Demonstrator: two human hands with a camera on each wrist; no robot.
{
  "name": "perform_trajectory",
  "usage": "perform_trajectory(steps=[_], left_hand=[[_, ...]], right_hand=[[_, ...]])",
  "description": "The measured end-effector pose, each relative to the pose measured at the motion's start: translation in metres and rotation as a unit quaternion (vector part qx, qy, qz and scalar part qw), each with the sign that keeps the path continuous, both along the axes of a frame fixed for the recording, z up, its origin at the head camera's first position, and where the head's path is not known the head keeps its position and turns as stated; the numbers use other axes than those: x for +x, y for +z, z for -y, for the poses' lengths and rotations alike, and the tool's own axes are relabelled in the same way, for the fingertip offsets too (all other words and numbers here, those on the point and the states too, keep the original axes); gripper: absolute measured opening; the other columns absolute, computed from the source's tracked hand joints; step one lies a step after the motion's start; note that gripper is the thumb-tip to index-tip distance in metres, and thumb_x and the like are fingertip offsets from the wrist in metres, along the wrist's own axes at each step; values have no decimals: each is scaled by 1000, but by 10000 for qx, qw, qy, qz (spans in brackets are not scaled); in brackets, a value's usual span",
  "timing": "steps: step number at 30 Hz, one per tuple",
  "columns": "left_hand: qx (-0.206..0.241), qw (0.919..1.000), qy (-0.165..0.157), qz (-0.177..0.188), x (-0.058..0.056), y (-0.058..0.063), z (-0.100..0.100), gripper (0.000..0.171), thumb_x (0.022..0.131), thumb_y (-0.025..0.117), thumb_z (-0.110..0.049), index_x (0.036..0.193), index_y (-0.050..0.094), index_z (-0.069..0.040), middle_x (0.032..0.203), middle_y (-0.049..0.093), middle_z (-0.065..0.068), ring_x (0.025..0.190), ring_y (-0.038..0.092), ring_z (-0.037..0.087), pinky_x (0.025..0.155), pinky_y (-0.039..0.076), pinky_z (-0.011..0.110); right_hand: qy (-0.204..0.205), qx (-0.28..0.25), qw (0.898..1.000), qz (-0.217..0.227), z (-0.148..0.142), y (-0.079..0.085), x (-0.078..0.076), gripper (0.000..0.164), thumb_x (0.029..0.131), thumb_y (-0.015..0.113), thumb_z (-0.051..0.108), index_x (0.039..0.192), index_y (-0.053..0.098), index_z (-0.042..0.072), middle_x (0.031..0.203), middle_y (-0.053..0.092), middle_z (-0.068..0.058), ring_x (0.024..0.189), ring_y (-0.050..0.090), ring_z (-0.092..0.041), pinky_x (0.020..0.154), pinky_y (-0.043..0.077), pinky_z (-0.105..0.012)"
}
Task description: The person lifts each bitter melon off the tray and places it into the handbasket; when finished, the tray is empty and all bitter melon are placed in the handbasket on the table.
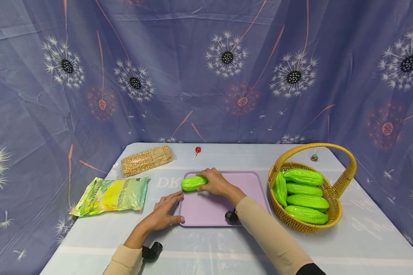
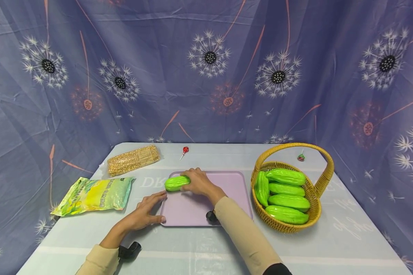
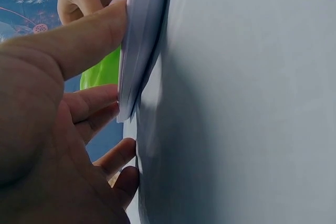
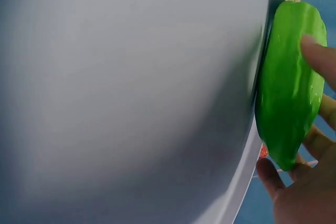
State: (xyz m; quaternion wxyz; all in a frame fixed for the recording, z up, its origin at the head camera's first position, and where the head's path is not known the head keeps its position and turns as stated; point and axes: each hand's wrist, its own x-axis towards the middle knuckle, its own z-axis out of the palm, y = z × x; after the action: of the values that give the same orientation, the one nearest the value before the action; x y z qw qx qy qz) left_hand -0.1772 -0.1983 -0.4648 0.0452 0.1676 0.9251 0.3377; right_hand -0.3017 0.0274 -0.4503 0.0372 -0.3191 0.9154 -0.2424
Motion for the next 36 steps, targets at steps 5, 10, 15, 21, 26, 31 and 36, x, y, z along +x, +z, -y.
perform_trajectory(steps=[5,10,15,21,26,31,36], left_hand=[[-30,10000,-15,-20,-1,0,0,75,78,75,-33,140,43,-8,151,35,6,132,31,32,94,25,51],[-21,10000,-34,-20,-1,0,-1,75,78,75,-33,141,43,-8,151,35,5,132,32,31,94,25,50],[-1,10000,-14,-21,0,0,-1,75,78,75,-33,140,43,-8,151,36,6,132,32,31,94,25,50],[2,10000,-22,-39,1,0,0,75,77,75,-33,140,44,-8,151,36,6,131,32,31,93,25,48],[6,10000,-25,-54,1,0,0,74,77,75,-33,140,44,-8,151,36,6,131,32,31,92,25,47],[7,10000,-47,-86,1,0,0,74,78,75,-33,139,44,-8,151,36,6,130,33,31,91,25,46],[33,9999,-72,-105,1,0,0,74,77,75,-33,139,44,-7,151,36,7,130,32,32,91,25,47]], right_hand=[[-23,250,9994,-240,2,-2,1,63,78,75,30,135,51,16,125,57,-9,113,50,-27,100,36,-45],[15,243,9991,-340,2,-3,2,62,80,74,27,135,50,12,122,56,-9,110,51,-26,97,38,-44],[0,139,9993,-351,-1,0,3,63,80,73,27,136,49,11,122,57,-9,109,51,-25,97,38,-43],[-169,-266,9994,-143,-5,8,8,62,81,73,28,135,48,13,129,57,-6,109,50,-23,98,38,-42],[-205,-488,9984,-218,-9,16,13,56,81,74,29,130,52,13,120,60,-3,100,50,-18,90,39,-38],[-246,-564,9978,-226,-14,25,20,55,81,73,31,129,54,15,116,61,-1,96,47,-16,85,41,-35],[-247,-576,9976,-285,-20,34,27,55,81,73,31,130,54,16,120,60,-2,99,49,-17,87,41,-35]])
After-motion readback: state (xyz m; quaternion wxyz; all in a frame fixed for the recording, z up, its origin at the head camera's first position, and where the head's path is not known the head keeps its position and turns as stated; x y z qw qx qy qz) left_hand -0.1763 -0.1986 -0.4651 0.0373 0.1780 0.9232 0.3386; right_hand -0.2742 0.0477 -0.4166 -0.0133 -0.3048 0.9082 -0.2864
